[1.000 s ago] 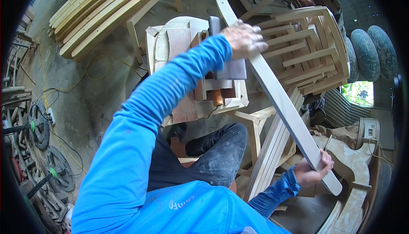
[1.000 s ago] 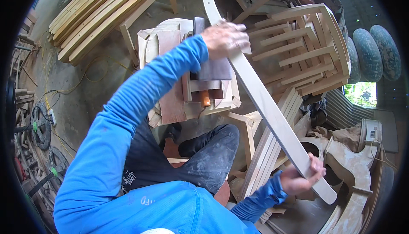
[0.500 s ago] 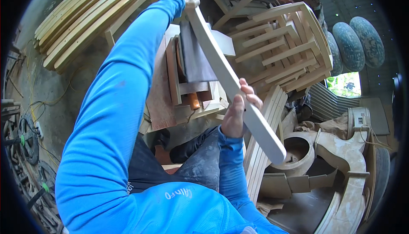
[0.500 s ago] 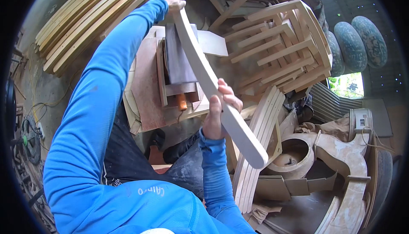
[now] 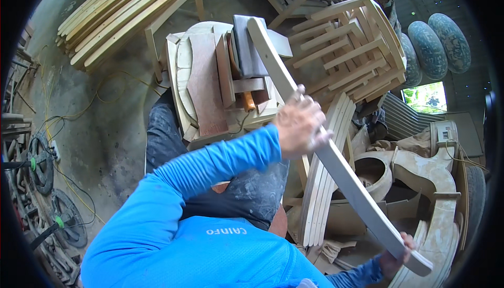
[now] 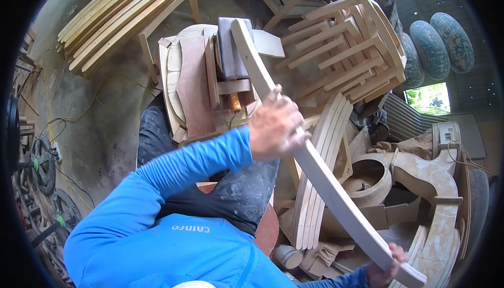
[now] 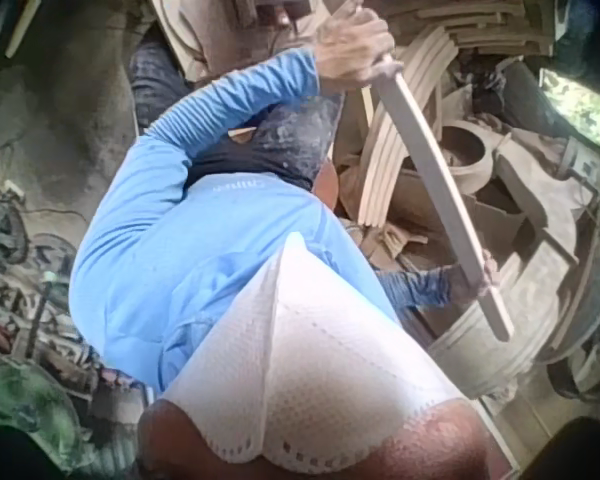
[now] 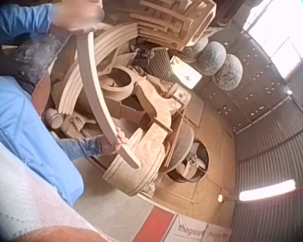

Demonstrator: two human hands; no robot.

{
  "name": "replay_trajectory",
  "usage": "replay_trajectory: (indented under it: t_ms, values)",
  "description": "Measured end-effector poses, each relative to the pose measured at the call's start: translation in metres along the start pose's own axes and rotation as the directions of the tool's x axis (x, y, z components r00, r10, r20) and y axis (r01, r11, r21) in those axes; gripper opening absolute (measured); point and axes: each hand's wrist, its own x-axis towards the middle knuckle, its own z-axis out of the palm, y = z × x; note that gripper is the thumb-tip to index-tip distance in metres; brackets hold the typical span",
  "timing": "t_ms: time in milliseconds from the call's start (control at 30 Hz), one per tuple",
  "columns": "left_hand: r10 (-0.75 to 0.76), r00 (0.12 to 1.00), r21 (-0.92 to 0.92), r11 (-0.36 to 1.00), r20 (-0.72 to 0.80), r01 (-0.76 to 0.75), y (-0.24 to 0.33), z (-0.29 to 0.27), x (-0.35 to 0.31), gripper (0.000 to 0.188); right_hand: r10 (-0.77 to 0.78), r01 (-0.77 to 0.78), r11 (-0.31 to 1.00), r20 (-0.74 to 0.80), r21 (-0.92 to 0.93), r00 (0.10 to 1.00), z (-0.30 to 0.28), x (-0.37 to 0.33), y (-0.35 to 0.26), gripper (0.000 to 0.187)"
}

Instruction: Sanding curved wooden chair components using a manual sanding block and a stationary sander.

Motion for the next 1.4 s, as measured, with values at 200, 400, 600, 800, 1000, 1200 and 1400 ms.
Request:
replay_trajectory:
  t_ms: [200, 400, 600, 800, 1000, 1200, 1400]
  values:
    - [-0.035, 0.979, -0.062, 0.998, -0.202, 0.023, 0.023, -0.003, -0.013, 0.054, -0.110, 0.106, 0.984, -0.025, -0.141, 0.994, -0.015, -0.004, -0.052, 0.027]
    - [-0.060, 0.991, -0.028, 0.998, -0.119, 0.057, -0.078, -0.025, 0.015, 0.058, -0.068, 0.079, 0.992, 0.106, -0.099, 0.992, 0.108, 0.016, 0.040, 0.026]
    - [-0.302, 0.949, 0.331, 0.908, 0.092, 0.257, -0.189, -0.047, 0.056, 0.080, -0.102, 0.101, 0.995, 0.033, 0.009, 0.994, 0.200, 0.038, 0.210, 0.018]
    - [-0.405, 0.884, 0.401, 0.868, 0.232, 0.293, -0.215, -0.066, 0.081, 0.085, -0.378, 0.387, 0.921, 0.138, -0.049, 0.916, 0.306, 0.097, 0.323, 0.020]
    - [-0.465, 0.872, 0.339, 0.853, 0.153, 0.396, -0.239, -0.067, 0.084, 0.093, -0.376, 0.399, 0.911, 0.183, -0.104, 0.908, 0.424, 0.158, 0.419, 0.031]
    - [-0.261, 0.900, 0.401, 0.910, 0.349, 0.109, -0.231, -0.077, 0.083, 0.088, -0.336, 0.379, 0.917, 0.273, -0.125, 0.901, 0.388, 0.139, 0.379, 0.036]
    - [0.006, 0.878, 0.296, 0.940, 0.478, -0.168, -0.191, -0.066, 0.078, 0.072, -0.164, 0.254, 0.923, 0.305, -0.287, 0.938, 0.222, 0.042, 0.267, 0.039]
